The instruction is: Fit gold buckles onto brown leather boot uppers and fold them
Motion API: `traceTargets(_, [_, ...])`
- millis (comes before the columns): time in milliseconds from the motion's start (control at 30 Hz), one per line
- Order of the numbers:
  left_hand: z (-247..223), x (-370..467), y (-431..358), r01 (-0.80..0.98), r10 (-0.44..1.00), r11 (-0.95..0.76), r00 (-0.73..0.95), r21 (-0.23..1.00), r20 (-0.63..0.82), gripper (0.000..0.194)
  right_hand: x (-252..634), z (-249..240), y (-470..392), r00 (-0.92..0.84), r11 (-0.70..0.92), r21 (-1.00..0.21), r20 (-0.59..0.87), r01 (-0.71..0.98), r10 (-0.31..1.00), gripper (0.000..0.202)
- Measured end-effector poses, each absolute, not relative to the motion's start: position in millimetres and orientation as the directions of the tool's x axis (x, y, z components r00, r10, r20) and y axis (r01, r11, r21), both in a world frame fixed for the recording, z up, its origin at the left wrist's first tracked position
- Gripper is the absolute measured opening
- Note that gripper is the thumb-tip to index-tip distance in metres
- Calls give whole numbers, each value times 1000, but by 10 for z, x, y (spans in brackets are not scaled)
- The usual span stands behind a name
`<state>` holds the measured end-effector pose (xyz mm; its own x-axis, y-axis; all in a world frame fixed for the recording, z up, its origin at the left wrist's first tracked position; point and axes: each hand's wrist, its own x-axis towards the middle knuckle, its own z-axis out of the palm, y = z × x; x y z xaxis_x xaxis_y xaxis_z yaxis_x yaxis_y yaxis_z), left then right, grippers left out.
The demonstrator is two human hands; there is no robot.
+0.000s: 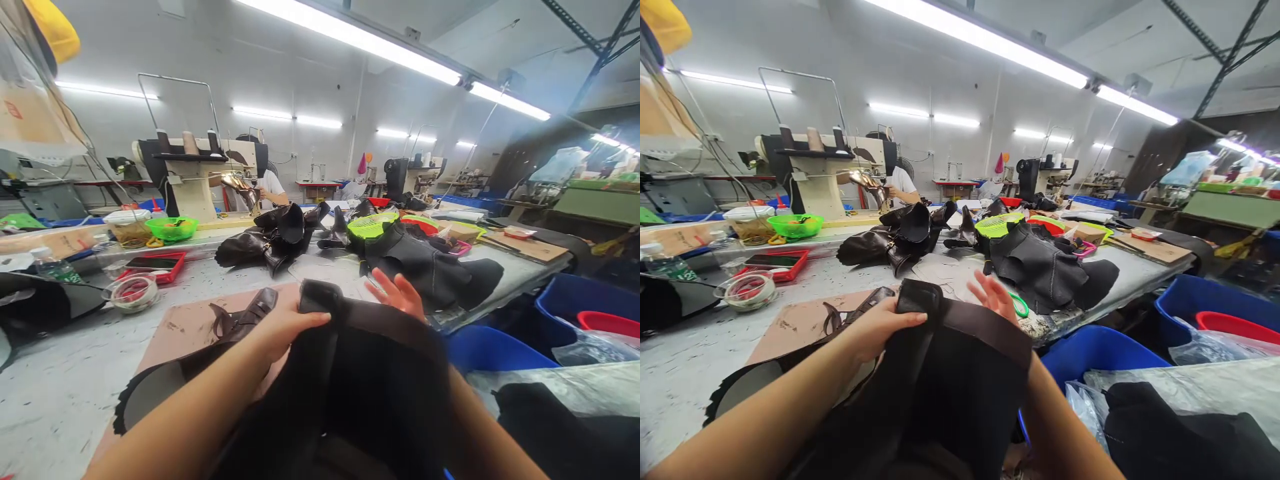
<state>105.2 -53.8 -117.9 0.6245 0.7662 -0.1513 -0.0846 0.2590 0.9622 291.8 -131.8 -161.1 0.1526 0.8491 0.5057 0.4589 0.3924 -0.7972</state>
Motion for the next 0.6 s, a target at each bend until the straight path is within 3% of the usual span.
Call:
traceTargets(133, [-1407, 1149, -519, -154, 811, 191, 581, 969, -67, 44, 3024, -1211, -1413, -140, 527, -770, 514, 359, 846, 45])
traceTargets(300, [-1467, 1186, -580, -180, 882, 56, 470, 982, 36, 37, 3032, -1009, -1229, -362, 566, -669, 437, 481, 824, 43])
traceTargets(467, [-1504, 1201, -687, -172, 879, 58, 476, 983, 32, 32, 2963, -1189, -971, -235, 528, -503, 533, 684, 813, 26])
traceTargets(600, [-1558, 1167, -733, -247, 861, 127, 508, 961, 17, 34, 2877, -1323, -908, -114, 484, -526, 586, 699, 802, 24])
